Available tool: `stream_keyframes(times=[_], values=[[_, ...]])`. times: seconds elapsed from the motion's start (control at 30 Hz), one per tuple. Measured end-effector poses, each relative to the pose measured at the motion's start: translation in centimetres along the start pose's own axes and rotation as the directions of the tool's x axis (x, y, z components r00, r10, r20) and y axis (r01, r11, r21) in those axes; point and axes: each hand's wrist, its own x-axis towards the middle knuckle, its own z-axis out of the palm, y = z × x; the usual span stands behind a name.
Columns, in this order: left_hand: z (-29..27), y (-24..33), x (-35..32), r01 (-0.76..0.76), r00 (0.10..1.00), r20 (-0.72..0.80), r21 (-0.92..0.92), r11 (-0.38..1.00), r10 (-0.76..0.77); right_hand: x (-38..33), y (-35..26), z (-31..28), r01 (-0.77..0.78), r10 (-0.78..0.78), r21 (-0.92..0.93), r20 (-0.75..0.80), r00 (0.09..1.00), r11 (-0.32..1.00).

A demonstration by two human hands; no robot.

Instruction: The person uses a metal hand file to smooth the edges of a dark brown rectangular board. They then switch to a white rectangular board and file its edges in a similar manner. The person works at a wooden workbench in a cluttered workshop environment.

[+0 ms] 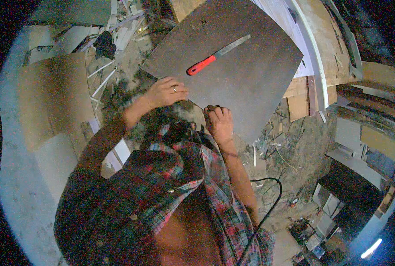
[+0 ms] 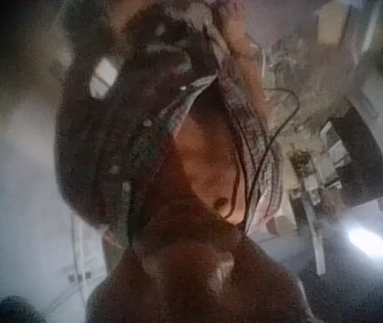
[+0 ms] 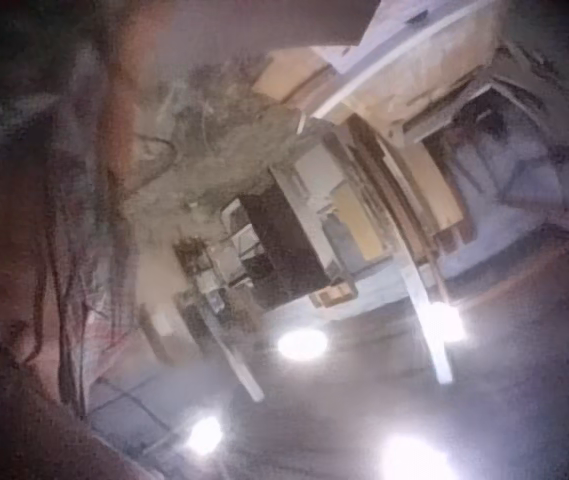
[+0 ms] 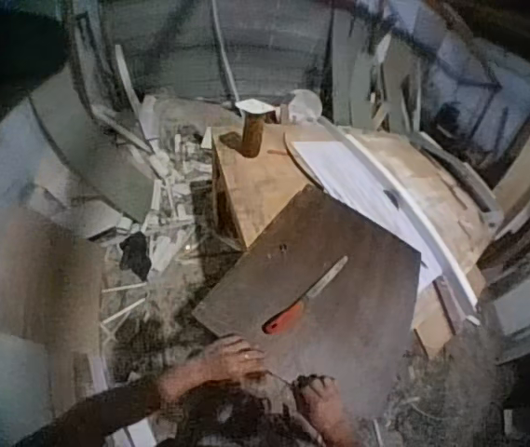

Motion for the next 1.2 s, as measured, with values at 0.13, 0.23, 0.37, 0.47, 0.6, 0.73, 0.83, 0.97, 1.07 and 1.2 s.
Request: stream_keyframes(times=[0.13,0.23,0.37,0.47,0.6,0.73,0.83,0.97,1.07,1.2], values=[[-2.9,-3.3,-1.1,-0.043,0.995,0.087,0.032,0.999,0.04,-1.5,1.0,-2.4,0.023,-0.023,0.002,-0.019,1.0,1.0],[-4.7,-5.5,-2.4,-0.043,0.992,0.117,0.037,0.998,0.038,-3.6,2.5,-2.3,0.016,-0.016,-0.002,-0.077,0.997,1.0],[-5.5,-6.7,-2.4,-0.071,0.981,0.181,-0.007,0.997,0.071,-6.7,3.7,-4.1,-0.029,0.025,-0.078,-0.062,0.998,0.997],[-5.7,-8.6,-4.1,-0.057,0.991,0.115,-0.062,0.996,0.064,-9.7,5.2,-5.3,-0.095,0.098,-0.07,0.05,0.994,0.993],[-6.8,-11.2,-5.7,-0.107,0.974,0.199,-0.035,0.994,0.111,-10.1,5.1,-6.3,-0.112,0.112,-0.079,0.007,0.994,0.991],[-9.7,-13.1,-6.2,0.109,0.879,0.45,0.133,0.985,-0.158,-11.9,6.1,-7.9,-0.114,0.115,-0.115,0.002,0.993,0.987],[-14.4,-17.3,-9.3,0.237,0.916,0.256,0.28,0.93,-0.31,-13.2,6.5,-9.0,-0.153,0.168,-0.199,0.062,0.984,0.968],[-13.3,-14.0,-9.0,0.502,0.858,0.015,0.191,0.844,-0.514,-12.0,5.9,-10.6,-0.194,0.214,-0.19,0.091,0.973,0.962],[-7.5,-3.3,-3.6,0.812,0.581,0.047,0.024,0.583,-0.812,-5.7,1.0,-7.9,-0.244,0.244,-0.013,0.117,0.963,0.97],[-4.5,-0.5,-2.8,0.908,0.41,0.003,-0.098,0.407,-0.912,2.1,-5.7,-0.8,-0.154,0.161,-0.049,0.245,0.956,0.987]])
